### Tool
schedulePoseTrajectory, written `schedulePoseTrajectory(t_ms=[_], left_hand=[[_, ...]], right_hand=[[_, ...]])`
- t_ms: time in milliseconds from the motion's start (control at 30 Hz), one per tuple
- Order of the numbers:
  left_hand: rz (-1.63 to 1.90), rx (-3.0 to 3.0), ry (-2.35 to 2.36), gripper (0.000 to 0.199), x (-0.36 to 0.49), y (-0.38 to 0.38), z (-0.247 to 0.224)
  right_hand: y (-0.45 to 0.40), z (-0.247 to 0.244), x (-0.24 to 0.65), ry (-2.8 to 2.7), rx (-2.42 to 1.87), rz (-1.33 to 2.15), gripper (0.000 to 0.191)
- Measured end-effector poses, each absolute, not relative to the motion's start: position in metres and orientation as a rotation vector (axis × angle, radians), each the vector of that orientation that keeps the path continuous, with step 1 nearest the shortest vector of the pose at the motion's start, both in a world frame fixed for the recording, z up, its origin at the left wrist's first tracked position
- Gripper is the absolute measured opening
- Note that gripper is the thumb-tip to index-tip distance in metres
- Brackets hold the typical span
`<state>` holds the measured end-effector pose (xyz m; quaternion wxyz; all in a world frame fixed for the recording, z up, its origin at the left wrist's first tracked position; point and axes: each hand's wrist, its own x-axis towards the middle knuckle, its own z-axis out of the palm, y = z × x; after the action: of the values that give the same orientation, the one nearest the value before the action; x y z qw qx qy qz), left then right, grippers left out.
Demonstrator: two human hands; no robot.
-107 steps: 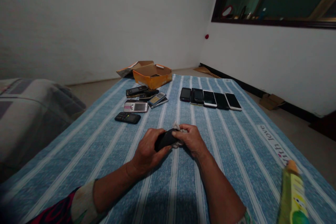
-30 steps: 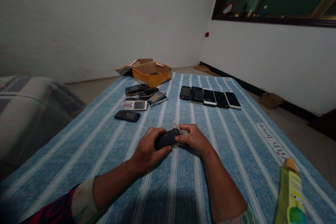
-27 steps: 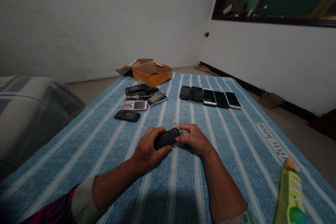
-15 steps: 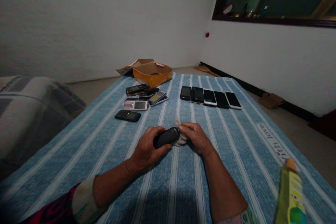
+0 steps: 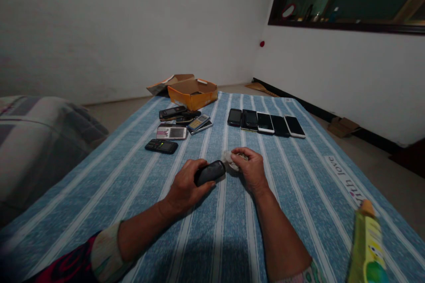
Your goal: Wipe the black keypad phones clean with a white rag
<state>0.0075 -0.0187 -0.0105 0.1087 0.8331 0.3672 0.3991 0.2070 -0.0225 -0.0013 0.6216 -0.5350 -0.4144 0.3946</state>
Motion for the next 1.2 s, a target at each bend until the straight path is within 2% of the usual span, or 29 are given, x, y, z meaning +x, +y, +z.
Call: schedulePoseTrajectory(t_ms=[133,367,567,767,1200], left_hand=[[1.148,2.457,1.12,0.038,0.007,-0.016,-0.014],[1.075,2.471,1.233,0.04,0.007,-0.013,-0.022],[0.895,2.45,1.367,0.033,0.008,-0.013,-0.02],[0.79,2.431,1.411,0.031,0.009,-0.016,-0.015],[0.702,2.405,1.457,0.035,0.01,-0.017,-0.012]], right_hand=[[-0.022,0.0,0.202,-1.024,-1.237,0.815,0.028],[-0.024,-0.005,0.186,-1.46,-1.226,0.612,0.016],[-0.024,-0.011,0.178,-1.819,-1.512,0.527,0.015],[-0.022,-0.012,0.179,-1.851,-1.611,0.482,0.007],[-0.026,-0.013,0.181,-1.781,-1.505,0.482,0.019]])
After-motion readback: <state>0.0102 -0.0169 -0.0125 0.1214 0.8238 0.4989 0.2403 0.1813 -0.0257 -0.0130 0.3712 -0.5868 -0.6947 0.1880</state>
